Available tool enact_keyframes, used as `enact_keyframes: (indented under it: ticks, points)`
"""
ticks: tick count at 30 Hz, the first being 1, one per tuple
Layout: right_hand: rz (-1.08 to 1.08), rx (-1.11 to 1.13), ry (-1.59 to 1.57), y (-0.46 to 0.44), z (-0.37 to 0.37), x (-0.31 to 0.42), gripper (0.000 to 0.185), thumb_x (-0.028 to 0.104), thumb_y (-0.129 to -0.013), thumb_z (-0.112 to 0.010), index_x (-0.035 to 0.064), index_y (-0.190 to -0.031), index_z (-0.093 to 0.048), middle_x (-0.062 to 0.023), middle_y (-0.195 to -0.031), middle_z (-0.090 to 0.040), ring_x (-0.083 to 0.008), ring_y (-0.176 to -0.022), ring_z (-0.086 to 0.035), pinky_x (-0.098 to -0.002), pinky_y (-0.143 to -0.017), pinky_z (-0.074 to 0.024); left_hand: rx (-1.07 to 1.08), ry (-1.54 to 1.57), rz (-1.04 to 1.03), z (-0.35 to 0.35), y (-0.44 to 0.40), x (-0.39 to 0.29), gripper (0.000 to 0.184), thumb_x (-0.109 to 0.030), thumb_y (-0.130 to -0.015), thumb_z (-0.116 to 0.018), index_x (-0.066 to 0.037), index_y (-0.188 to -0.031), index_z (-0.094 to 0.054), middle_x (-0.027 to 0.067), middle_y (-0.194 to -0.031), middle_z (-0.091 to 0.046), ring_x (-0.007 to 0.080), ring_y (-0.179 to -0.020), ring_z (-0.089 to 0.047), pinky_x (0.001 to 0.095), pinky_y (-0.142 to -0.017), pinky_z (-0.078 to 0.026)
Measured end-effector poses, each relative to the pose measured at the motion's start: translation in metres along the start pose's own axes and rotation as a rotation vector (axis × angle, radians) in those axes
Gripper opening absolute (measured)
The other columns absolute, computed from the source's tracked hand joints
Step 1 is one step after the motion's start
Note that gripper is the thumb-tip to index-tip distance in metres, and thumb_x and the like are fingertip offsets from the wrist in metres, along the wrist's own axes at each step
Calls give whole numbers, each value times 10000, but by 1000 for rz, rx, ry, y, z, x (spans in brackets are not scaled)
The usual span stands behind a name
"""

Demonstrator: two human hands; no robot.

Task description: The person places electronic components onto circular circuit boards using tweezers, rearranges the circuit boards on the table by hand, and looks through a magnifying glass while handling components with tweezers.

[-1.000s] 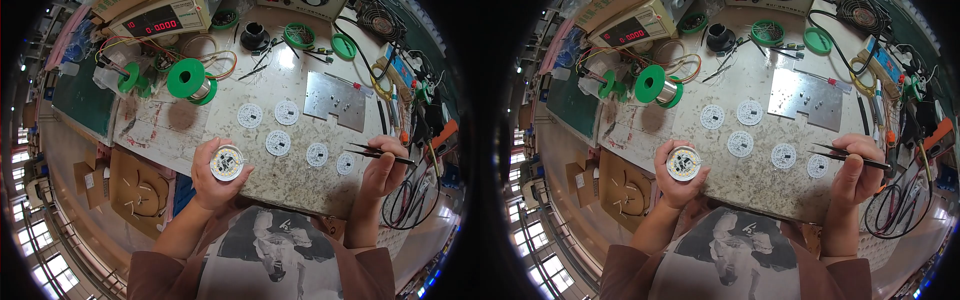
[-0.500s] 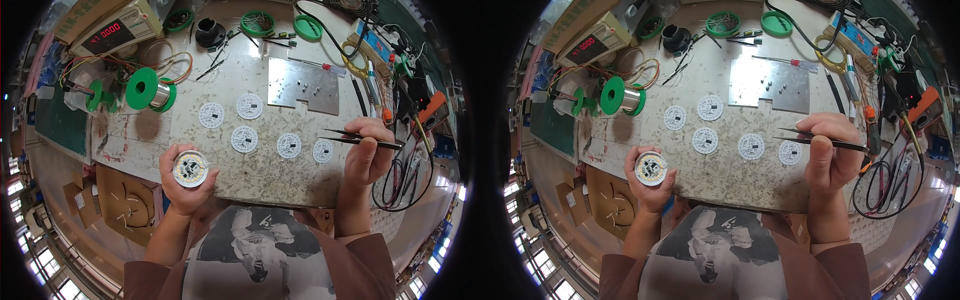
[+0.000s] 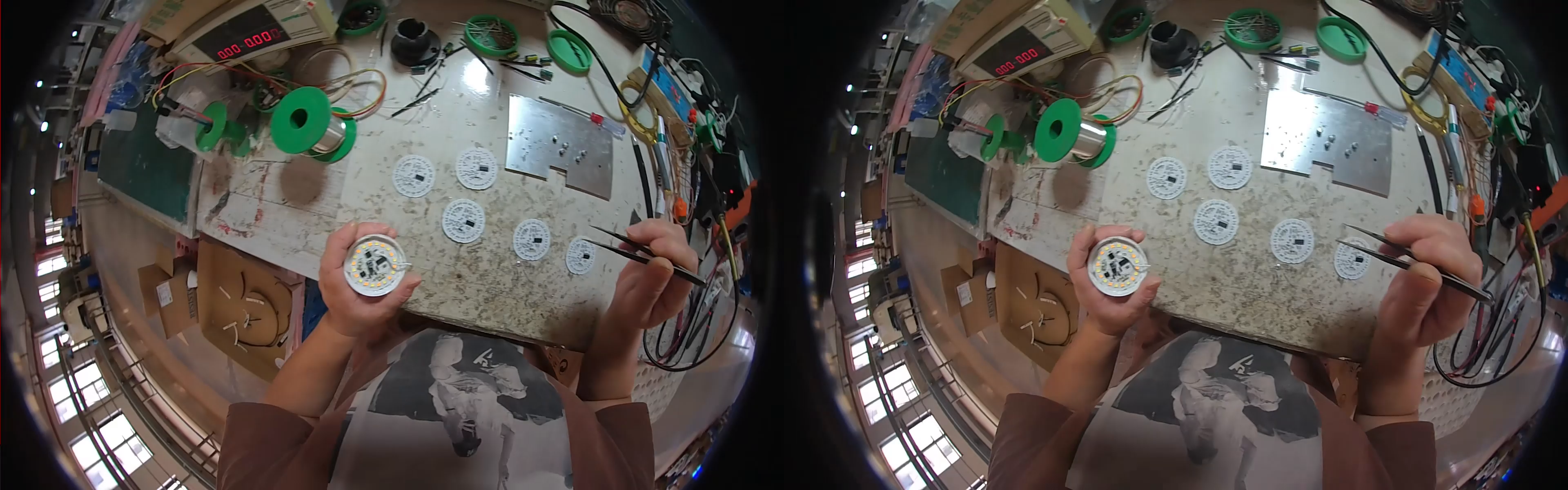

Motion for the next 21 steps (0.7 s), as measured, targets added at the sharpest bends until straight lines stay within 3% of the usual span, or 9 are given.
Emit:
enact_keyframes:
  ticks: [4, 13, 16, 21]
  points:
    - [17, 18, -8, 3, 2, -3, 326, 327, -1002, -464, 5, -960, -487, -182, -818, -602, -180, -660, -534, -229, -503, -450, -37, -15, -63, 0, -1, -1, 893, -164, -677, -866, 20, -1364, -326, 213, -1088, -608, 250, -938, -646, 348, -801, -535]
    - [21, 36, -20, 3, 0, -4, 309, 305, -1003, -466, -2, -969, -487, -182, -816, -598, -189, -681, -542, -233, -505, -450, -22, 0, -41, 1, -1, -2, 908, -170, -670, -869, 23, -1367, -320, 207, -1082, -615, 257, -953, -654, 342, -801, -542]
    - [25, 39, -20, 2, -1, -4, 304, 297, -1001, -471, -4, -963, -487, -181, -815, -597, -189, -678, -541, -236, -507, -453, 85, 32, 29, 0, 3, 0, 974, -107, -718, -807, -29, -1444, -162, 216, -1201, -511, 268, -1068, -584, 389, -907, -489]
    - [17, 43, -9, 0, -3, -3, 306, 294, -995, -482, -9, -952, -492, -180, -813, -597, -190, -674, -542, -239, -509, -459, 70, 1, 4, -1, 4, 0, 969, -134, -732, -809, -18, -1441, -160, 213, -1193, -512, 265, -1066, -585, 377, -898, -494]
Point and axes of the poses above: each hand's wrist, its own y-axis away from the middle knuckle, its own z-axis out of the back of the hand, x = y × z, the point moved 5 cm from there along -y, towards the middle knuckle
